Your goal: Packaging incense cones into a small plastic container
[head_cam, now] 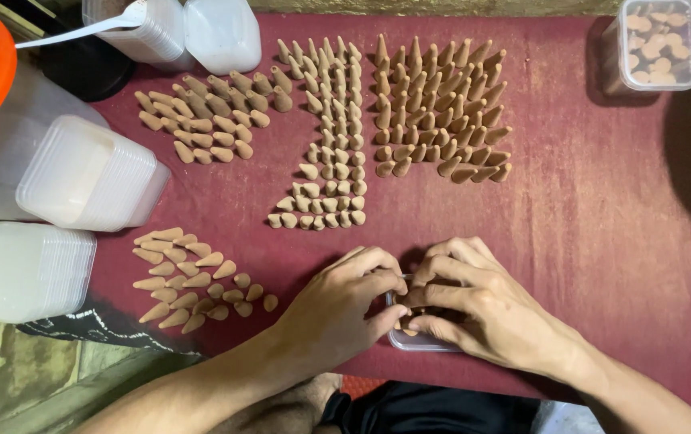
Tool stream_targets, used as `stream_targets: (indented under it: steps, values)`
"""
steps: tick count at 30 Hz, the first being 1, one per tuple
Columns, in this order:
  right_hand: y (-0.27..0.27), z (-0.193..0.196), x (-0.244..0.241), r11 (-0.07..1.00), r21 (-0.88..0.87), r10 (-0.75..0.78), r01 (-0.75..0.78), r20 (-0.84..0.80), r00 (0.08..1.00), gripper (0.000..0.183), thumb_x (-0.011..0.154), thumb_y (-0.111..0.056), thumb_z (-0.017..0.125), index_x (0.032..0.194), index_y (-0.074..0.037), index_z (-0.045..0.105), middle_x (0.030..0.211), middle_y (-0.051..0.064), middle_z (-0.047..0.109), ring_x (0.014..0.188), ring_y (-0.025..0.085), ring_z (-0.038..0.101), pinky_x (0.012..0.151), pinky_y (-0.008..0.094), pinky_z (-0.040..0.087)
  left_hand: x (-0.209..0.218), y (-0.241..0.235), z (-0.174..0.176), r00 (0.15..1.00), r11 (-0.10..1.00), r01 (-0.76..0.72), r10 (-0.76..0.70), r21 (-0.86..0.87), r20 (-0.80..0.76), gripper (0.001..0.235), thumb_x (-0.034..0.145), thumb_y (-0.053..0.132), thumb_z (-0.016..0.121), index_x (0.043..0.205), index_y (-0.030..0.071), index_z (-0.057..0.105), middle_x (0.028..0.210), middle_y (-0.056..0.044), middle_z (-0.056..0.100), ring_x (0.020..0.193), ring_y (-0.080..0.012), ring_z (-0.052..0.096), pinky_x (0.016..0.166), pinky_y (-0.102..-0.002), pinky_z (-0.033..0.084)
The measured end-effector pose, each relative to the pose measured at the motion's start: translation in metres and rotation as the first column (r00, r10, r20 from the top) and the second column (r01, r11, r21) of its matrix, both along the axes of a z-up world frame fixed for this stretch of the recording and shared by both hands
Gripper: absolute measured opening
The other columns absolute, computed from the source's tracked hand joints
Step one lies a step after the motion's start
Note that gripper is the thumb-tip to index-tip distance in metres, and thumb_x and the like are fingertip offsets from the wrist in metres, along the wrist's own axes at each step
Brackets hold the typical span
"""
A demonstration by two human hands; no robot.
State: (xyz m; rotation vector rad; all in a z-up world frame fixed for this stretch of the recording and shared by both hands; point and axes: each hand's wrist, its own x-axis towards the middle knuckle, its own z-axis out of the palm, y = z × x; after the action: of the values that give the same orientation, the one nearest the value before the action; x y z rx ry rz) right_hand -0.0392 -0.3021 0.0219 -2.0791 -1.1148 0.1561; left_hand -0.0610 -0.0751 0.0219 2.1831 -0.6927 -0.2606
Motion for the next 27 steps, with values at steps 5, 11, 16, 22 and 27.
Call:
stream_targets:
  steps: [5,11,16,22,27]
  values:
    - [-0.001,-0.003,0.000,0.999,-0.047,0.027,-0.024,0.064,0.998,0.027,0.096,-0.040,0.065,0.102,-0.018,0.079,0.111,0.002,0.064,0.109,0.028,0.054,0.088,0.042,0.043,0.001,-0.003,0.002,0.992,0.997,-0.069,0.071,0.024,-0.100,0.020,0.085,0.010,0.075,0.102,0.002,0.070,0.107,-0.007,0.067,0.095,-0.0234,0.066,0.090,-0.038,0.056]
    - [-0.001,-0.005,0.001,0.995,-0.097,0.045,-0.032,0.136,0.990,0.030,0.097,-0.041,0.064,0.104,-0.017,0.079,0.108,0.002,0.060,0.104,0.028,0.052,0.084,0.042,0.042,0.001,-0.007,0.003,0.964,0.988,-0.114,0.136,0.108,-0.230,0.020,0.084,0.012,0.074,0.103,0.007,0.069,0.103,-0.004,0.070,0.090,-0.0242,0.068,0.085,-0.041,0.056]
    - [-0.002,-0.001,0.002,0.987,-0.153,0.075,-0.057,0.114,0.991,0.034,0.102,-0.043,0.053,0.111,-0.019,0.076,0.113,0.003,0.058,0.100,0.027,0.049,0.084,0.042,0.040,0.001,-0.010,0.005,0.920,0.976,-0.151,0.197,0.157,-0.338,0.018,0.084,0.010,0.075,0.100,0.010,0.067,0.097,-0.005,0.069,0.088,-0.0220,0.065,0.082,-0.039,0.056]
    - [-0.001,0.002,0.006,0.999,0.029,0.046,-0.044,-0.056,0.997,0.035,0.093,-0.040,0.069,0.112,-0.012,0.076,0.112,0.005,0.065,0.112,0.025,0.060,0.096,0.041,0.045,0.003,-0.010,0.008,0.924,0.979,-0.143,0.184,0.145,-0.334,0.014,0.082,0.007,0.070,0.095,0.011,0.066,0.094,-0.003,0.067,0.082,-0.0198,0.061,0.078,-0.037,0.052]
    - [0.000,-0.006,0.004,0.996,0.083,0.017,-0.012,-0.062,0.998,0.022,0.093,-0.031,0.070,0.099,-0.010,0.075,0.104,0.003,0.066,0.107,0.024,0.061,0.094,0.041,0.047,0.003,-0.007,0.012,0.930,0.978,-0.167,0.198,0.121,-0.311,0.015,0.084,0.017,0.075,0.097,0.012,0.069,0.097,-0.002,0.069,0.085,-0.0200,0.064,0.079,-0.037,0.053]
